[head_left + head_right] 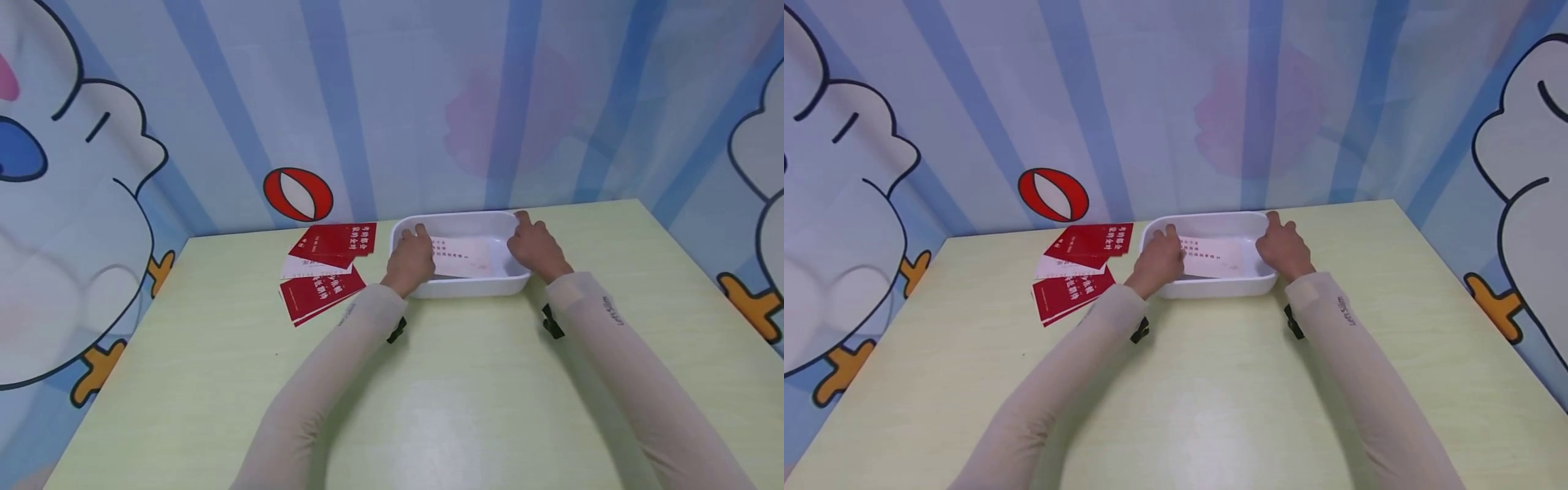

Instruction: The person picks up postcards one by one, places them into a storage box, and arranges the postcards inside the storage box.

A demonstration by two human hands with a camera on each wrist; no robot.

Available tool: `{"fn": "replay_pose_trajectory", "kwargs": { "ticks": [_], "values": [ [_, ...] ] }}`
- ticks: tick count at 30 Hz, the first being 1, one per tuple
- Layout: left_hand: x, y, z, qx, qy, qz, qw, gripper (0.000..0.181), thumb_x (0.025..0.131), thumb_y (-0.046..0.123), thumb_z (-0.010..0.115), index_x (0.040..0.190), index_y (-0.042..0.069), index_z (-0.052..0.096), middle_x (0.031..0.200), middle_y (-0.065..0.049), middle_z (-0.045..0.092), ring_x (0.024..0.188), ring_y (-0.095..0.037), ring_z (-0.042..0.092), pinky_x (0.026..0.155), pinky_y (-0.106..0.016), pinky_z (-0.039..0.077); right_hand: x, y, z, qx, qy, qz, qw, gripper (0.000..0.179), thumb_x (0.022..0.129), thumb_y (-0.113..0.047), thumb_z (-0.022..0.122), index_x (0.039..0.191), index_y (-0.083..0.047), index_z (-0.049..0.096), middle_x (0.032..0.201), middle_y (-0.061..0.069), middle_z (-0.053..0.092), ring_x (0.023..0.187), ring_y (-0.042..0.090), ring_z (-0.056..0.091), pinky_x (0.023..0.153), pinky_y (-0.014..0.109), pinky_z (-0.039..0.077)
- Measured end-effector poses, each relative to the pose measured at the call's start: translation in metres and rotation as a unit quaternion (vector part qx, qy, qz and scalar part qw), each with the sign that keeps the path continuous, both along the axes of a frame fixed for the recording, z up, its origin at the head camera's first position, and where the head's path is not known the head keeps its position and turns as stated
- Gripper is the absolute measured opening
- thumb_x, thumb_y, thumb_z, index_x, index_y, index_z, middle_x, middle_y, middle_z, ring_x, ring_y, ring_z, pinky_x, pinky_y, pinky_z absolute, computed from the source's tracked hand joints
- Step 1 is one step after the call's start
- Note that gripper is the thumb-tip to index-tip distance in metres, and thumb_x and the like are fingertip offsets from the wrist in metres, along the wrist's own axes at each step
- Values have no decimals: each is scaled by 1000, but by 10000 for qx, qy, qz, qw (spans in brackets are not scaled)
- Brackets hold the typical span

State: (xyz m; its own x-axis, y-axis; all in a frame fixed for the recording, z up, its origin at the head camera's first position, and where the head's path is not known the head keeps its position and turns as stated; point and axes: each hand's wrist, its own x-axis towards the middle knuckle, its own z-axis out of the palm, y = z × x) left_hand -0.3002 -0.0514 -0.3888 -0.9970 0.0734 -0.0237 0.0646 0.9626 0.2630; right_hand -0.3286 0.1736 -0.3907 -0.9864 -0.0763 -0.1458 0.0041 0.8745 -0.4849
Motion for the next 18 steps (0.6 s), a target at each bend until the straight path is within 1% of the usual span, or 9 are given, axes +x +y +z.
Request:
{"fn": "replay_pose_trajectory", "kwargs": {
  "ticks": [6, 13, 18],
  "values": [
    [-1, 1, -2, -261, -48, 3, 9996, 58, 95, 13, 60, 143, -2, 33, 118, -18, 56, 100, -25, 61, 84, -36, 56, -1, 1, -3, 41, 14, 5, 10000, 61, 100, -19, 24, 155, 1, 9, 144, 40, 32, 130, 51, 40, 106, 63, 39],
    [0, 1, -1, -390, -137, -44, 9991, 53, 95, 15, 62, 139, -3, 38, 113, -16, 57, 99, -24, 61, 86, -36, 55, -1, 1, -4, 91, 55, 74, 9999, 61, 100, -19, 25, 155, 2, 9, 143, 40, 33, 130, 51, 40, 105, 63, 40],
    [-1, 1, 0, -457, -190, -97, 9987, 53, 95, 16, 62, 138, -3, 39, 117, -17, 57, 103, -25, 60, 89, -37, 54, -3, 2, -4, 92, 77, 88, 9999, 61, 100, -18, 24, 155, 2, 8, 143, 41, 32, 131, 52, 39, 104, 63, 40]
  ]
}}
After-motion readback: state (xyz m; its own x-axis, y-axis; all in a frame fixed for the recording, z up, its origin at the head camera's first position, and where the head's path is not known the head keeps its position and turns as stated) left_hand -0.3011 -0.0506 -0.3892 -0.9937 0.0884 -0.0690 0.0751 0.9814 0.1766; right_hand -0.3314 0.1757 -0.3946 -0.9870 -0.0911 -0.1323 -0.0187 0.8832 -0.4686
